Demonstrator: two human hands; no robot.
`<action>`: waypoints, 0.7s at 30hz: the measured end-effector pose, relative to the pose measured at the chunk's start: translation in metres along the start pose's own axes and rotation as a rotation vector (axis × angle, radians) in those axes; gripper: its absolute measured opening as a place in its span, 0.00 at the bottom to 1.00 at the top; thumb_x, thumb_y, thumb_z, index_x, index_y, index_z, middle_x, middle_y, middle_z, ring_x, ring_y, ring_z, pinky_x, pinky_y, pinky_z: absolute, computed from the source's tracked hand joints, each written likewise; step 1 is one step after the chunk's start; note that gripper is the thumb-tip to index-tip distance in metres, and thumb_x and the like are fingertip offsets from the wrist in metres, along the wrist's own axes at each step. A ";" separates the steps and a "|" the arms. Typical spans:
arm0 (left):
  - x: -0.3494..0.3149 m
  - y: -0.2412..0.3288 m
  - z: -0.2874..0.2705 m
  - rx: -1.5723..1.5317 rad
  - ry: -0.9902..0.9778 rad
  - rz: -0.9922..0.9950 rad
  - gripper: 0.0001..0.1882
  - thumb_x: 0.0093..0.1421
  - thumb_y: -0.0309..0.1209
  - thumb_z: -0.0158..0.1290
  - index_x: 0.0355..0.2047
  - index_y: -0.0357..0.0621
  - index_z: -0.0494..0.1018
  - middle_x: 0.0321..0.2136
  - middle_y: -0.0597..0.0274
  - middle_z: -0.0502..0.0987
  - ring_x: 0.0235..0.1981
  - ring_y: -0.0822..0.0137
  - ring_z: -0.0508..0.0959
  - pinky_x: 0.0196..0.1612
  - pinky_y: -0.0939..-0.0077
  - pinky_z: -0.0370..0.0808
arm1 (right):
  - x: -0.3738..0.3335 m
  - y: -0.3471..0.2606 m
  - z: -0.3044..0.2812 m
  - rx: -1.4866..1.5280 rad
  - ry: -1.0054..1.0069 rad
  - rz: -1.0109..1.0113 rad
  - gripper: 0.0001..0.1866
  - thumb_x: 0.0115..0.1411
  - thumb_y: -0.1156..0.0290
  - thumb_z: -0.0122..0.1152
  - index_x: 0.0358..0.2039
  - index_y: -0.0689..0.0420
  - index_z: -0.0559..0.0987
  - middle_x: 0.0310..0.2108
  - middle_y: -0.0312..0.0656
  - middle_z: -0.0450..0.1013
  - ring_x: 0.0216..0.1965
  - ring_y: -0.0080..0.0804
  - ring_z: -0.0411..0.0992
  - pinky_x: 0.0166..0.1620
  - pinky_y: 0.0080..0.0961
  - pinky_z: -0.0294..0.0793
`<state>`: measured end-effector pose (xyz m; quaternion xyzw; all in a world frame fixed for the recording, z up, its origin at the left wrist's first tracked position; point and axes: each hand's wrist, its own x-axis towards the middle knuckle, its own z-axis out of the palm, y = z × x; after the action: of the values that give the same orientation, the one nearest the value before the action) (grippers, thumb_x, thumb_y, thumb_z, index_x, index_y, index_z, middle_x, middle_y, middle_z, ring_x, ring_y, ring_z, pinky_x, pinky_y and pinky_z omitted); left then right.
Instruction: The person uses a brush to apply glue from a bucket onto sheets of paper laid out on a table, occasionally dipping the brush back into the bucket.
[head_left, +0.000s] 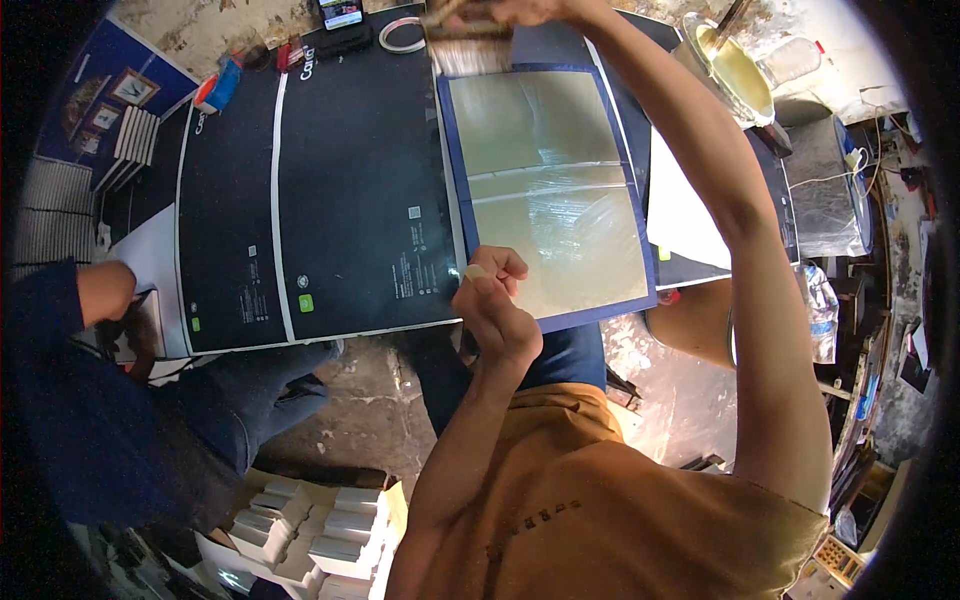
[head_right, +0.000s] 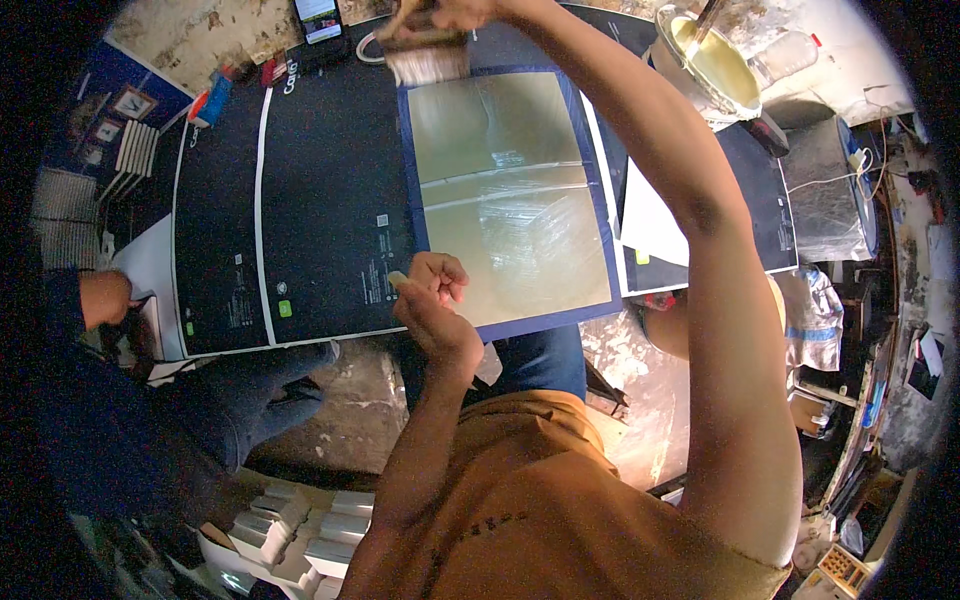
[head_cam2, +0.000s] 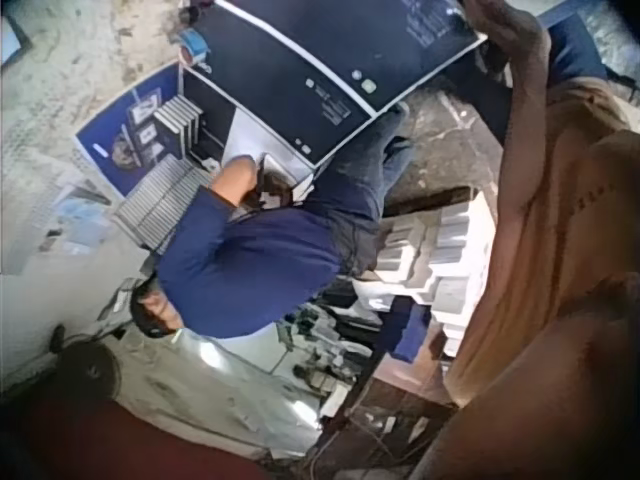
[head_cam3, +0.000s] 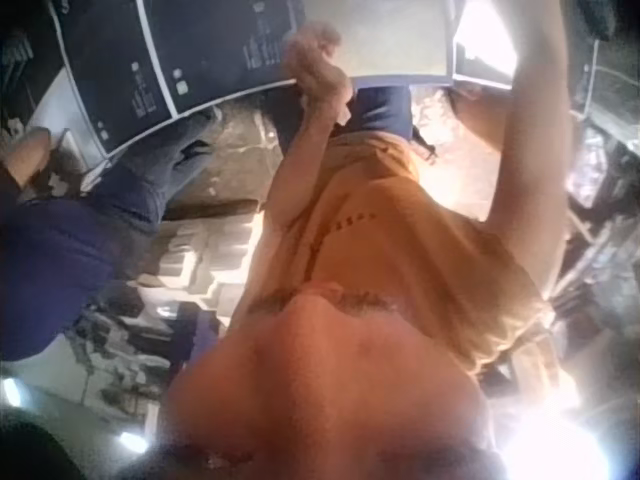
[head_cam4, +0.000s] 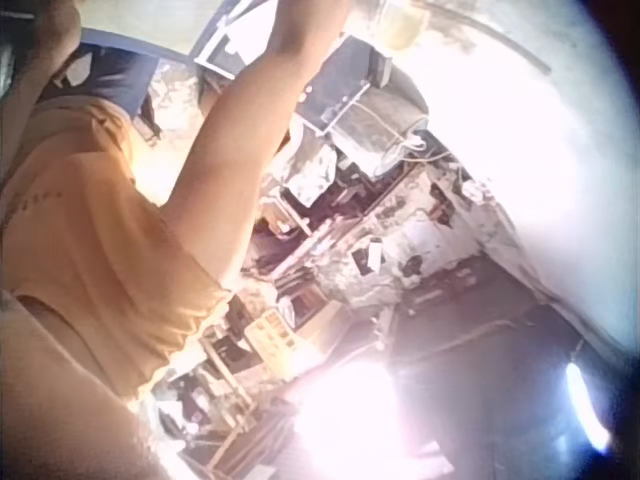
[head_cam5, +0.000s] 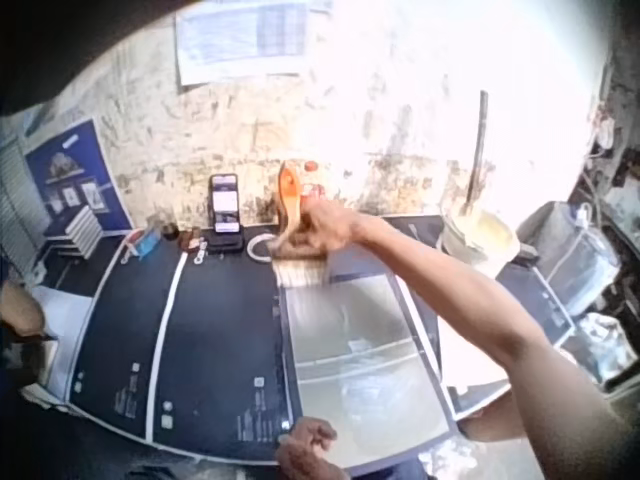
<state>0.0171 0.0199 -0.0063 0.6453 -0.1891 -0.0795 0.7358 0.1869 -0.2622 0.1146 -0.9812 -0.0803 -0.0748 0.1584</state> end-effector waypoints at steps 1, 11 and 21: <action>0.001 0.002 0.001 -0.022 0.010 -0.015 0.35 0.72 0.53 0.24 0.23 0.39 0.67 0.20 0.65 0.67 0.19 0.74 0.61 0.24 0.78 0.57 | 0.004 0.006 -0.003 -0.002 0.009 0.002 0.11 0.53 0.67 0.66 0.35 0.58 0.83 0.25 0.45 0.78 0.24 0.34 0.73 0.29 0.31 0.71; -0.001 0.011 0.016 -0.011 -0.016 -0.041 0.35 0.73 0.52 0.23 0.23 0.39 0.68 0.17 0.64 0.67 0.19 0.73 0.63 0.24 0.78 0.59 | -0.067 0.121 -0.022 0.126 -0.097 0.036 0.14 0.56 0.64 0.66 0.38 0.60 0.84 0.31 0.44 0.81 0.33 0.33 0.77 0.39 0.30 0.77; 0.000 0.008 0.004 0.109 0.034 -0.032 0.40 0.70 0.62 0.18 0.23 0.44 0.68 0.18 0.68 0.66 0.19 0.77 0.61 0.26 0.82 0.56 | -0.114 0.066 -0.008 0.137 0.116 0.272 0.18 0.58 0.59 0.68 0.41 0.60 0.82 0.34 0.42 0.79 0.30 0.28 0.75 0.35 0.27 0.75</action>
<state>0.0147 0.0169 0.0017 0.6885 -0.1701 -0.0698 0.7015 0.0870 -0.3418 0.0833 -0.9640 0.0578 -0.1038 0.2379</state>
